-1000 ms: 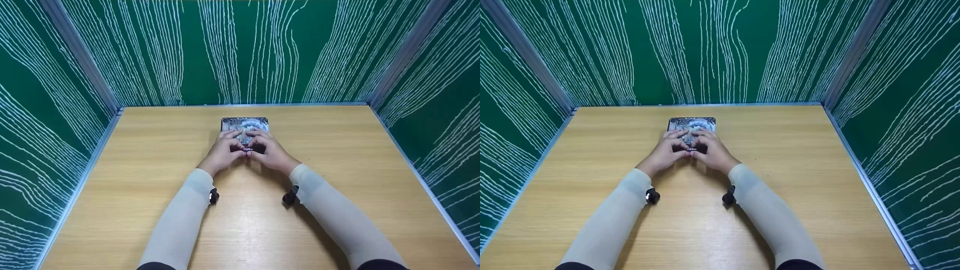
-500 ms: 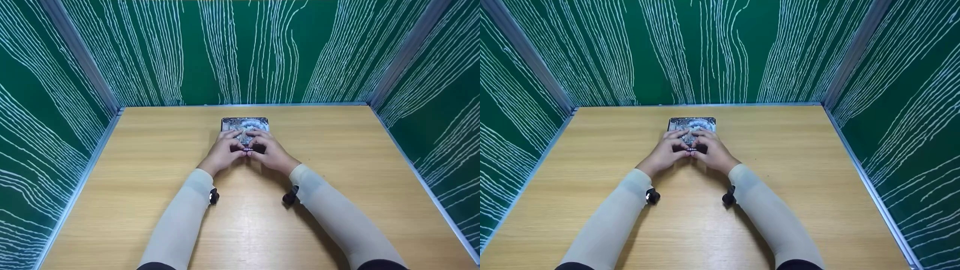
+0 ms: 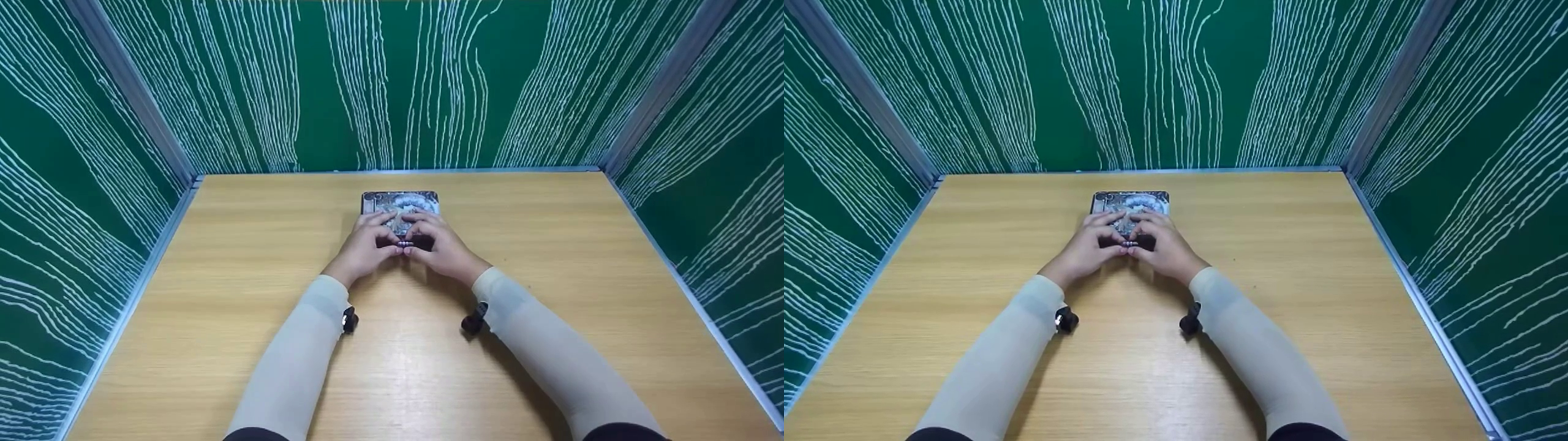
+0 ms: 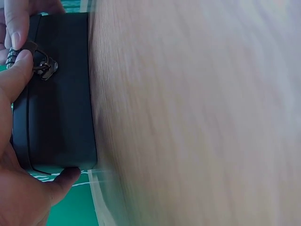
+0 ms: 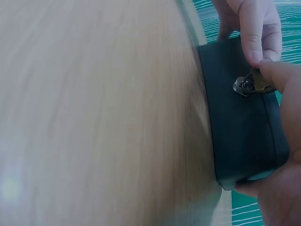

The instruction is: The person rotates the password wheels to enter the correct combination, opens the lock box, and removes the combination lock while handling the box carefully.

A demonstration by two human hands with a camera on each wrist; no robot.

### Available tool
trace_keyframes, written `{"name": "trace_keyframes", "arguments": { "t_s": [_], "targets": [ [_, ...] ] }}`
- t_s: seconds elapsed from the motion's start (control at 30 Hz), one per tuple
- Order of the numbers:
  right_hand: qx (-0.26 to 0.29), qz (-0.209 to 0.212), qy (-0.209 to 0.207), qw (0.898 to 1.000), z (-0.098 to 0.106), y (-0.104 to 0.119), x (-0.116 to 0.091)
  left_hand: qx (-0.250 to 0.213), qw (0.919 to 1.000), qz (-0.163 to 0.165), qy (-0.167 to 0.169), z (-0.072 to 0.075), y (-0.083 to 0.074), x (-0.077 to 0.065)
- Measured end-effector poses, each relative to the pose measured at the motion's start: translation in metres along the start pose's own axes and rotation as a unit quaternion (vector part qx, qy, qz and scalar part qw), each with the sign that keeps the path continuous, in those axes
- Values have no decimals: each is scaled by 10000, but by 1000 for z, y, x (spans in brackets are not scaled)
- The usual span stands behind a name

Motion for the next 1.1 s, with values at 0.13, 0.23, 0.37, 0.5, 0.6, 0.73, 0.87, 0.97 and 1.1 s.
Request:
{"name": "trace_keyframes", "arguments": {
  "t_s": [0.13, 0.23, 0.37, 0.5, 0.6, 0.73, 0.87, 0.97, 1.1],
  "targets": [
    [-15, -12, -6, 10000, 0, 1, 0, -29, 10000, -1, -7, 0, 0, 0],
    [2, -4, -9, 10000, 1, 1, 0, -35, 10000, -9, -9, 0, 0, 1],
    [38, 12, -6, 10000, 1, 1, 0, -27, 10000, -42, -7, 1, 0, 2],
    [57, 35, 17, 10000, 2, 3, 0, -36, 9999, -96, -1, 1, -1, 3],
    [25, 42, 11, 10000, 2, 3, 0, -37, 10000, -85, -9, 1, 0, 4],
    [4, 7, -10, 10000, 2, 1, 0, -32, 10000, -18, -7, 1, 1, 4],
    [-2, -23, -19, 10000, 0, -1, 0, -82, 10000, 36, -20, 1, 1, 2],
    [-1, -41, -14, 10000, 0, -1, 0, -127, 9999, 54, -28, 1, 1, 1],
    [39, -64, 1, 10000, 0, -1, 0, -132, 9999, 41, -22, 1, 0, 0]
  ]
}}
Point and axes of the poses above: each hand's wrist, its own x-axis towards the middle knuckle, its own z-axis out of the back of the hand, y = z × x, the point moved 10 cm from there along x, towards the middle knuckle, and after that the axes turned 10 degrees about y, right-handed, at the moved point
